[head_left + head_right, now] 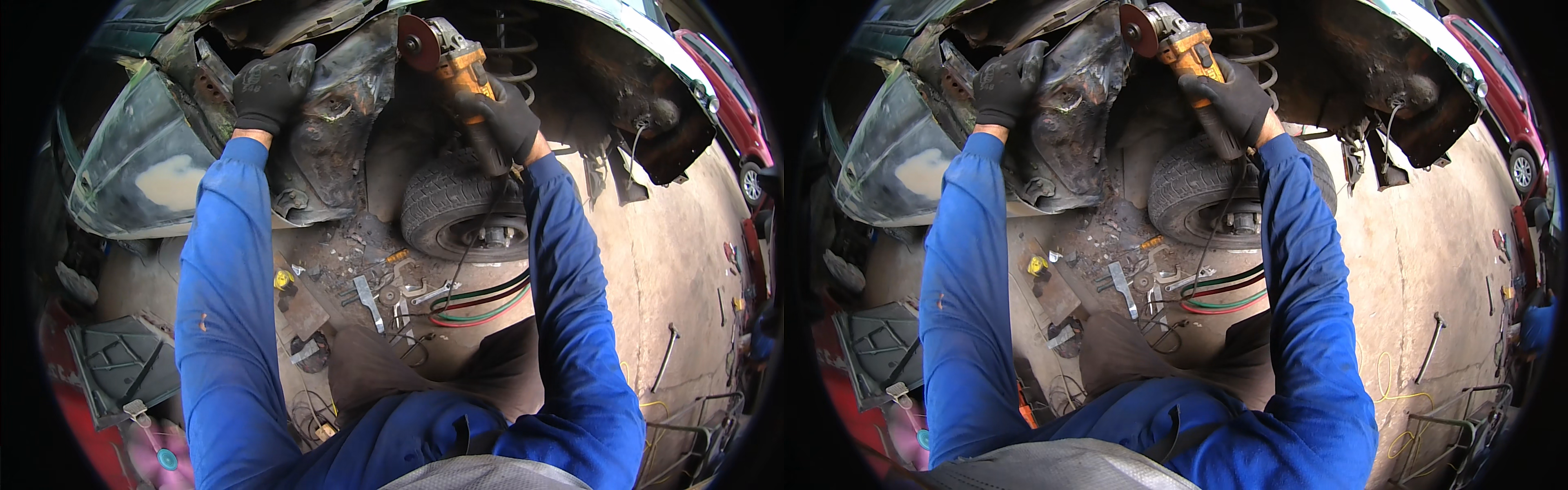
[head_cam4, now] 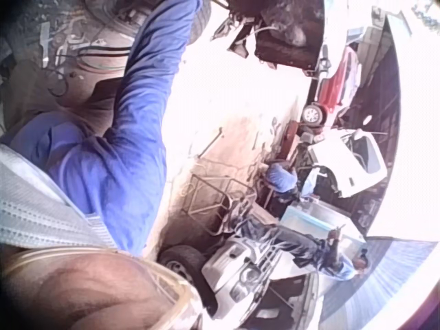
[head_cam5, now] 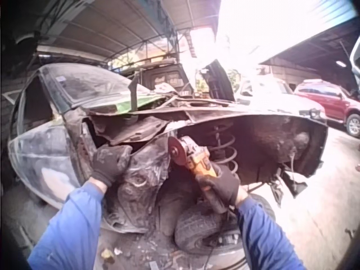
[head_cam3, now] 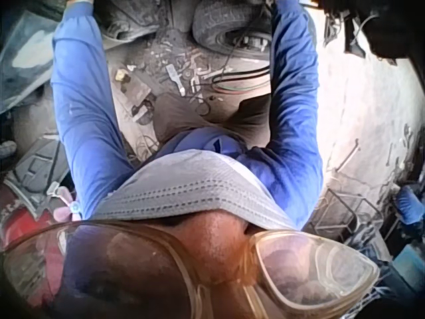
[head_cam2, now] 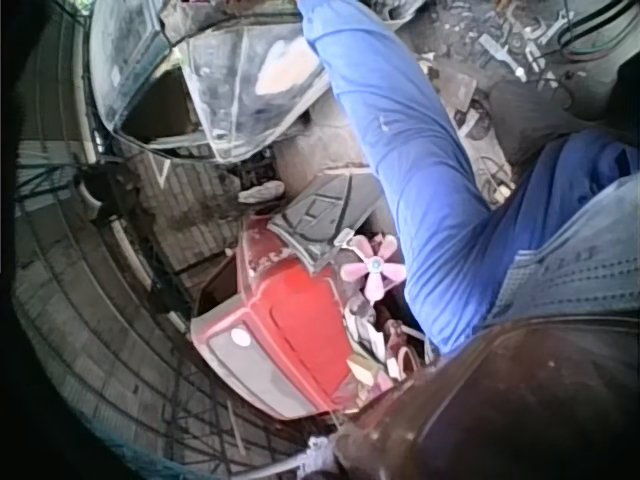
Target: The person uses an angle grinder to grind and smooth a section of a car's body panel near the wheel well. They repeatedly grind the metal surface, pause to inspect the area, and remove loose debris by hand.
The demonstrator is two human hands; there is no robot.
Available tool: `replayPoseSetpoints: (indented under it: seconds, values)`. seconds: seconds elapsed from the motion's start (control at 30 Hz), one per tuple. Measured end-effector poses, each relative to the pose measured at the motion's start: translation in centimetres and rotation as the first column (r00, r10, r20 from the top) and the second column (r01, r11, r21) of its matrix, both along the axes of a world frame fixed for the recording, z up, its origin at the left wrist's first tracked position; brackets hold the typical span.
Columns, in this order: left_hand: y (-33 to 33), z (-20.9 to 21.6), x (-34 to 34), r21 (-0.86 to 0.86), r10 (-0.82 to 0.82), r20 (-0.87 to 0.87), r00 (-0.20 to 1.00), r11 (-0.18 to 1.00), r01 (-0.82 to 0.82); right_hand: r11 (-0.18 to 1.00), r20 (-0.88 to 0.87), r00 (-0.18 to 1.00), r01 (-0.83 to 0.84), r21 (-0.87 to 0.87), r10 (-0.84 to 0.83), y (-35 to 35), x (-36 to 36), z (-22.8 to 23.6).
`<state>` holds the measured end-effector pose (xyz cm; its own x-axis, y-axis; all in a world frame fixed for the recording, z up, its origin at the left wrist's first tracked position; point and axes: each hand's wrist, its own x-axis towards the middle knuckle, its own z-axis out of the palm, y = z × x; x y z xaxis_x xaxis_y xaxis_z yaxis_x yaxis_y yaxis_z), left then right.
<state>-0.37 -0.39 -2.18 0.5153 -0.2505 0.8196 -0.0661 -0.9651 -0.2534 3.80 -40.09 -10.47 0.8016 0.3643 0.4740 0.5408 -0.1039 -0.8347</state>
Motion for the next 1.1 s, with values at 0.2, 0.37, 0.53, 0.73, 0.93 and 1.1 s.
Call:
replayPoseSetpoints:
  seconds: [0.2,0.37,0.53,0.73,0.93,1.1]
  values:
    - [-0.2,0.1,-0.3,-0.015,0.044,-0.042,0.998,0.999,-0.045,0.998,0.015,0.999,-0.03,0.055,0.029,0.3,0.9,0.1]
    - [-0.3,0.0,-0.2,0.008,-0.01,0.022,1.0,1.0,0.009,0.997,0.021,0.999,-0.045,0.061,0.044,0.4,0.8,0.0]
    - [-0.3,-0.1,-0.2,0.028,-0.035,0.058,0.998,0.999,0.033,0.998,0.005,1.0,-0.018,0.053,0.018,0.6,0.1,-0.1]
    - [-0.4,0.0,-0.3,-0.01,-0.021,0.029,0.999,1.0,0.022,0.999,-0.01,0.999,0.035,0.011,-0.035,0.8,-2.0,-1.7]
    - [-0.6,0.2,-0.3,-0.015,-0.044,0.03,0.999,0.999,0.044,0.993,-0.069,0.991,0.114,-0.008,-0.114,2.2,-4.9,-3.8]
    - [-0.7,0.2,-0.3,0.012,-0.017,0.029,0.999,1.0,0.016,0.968,-0.056,0.975,0.219,0.119,-0.214,5.3,-8.0,-4.9]
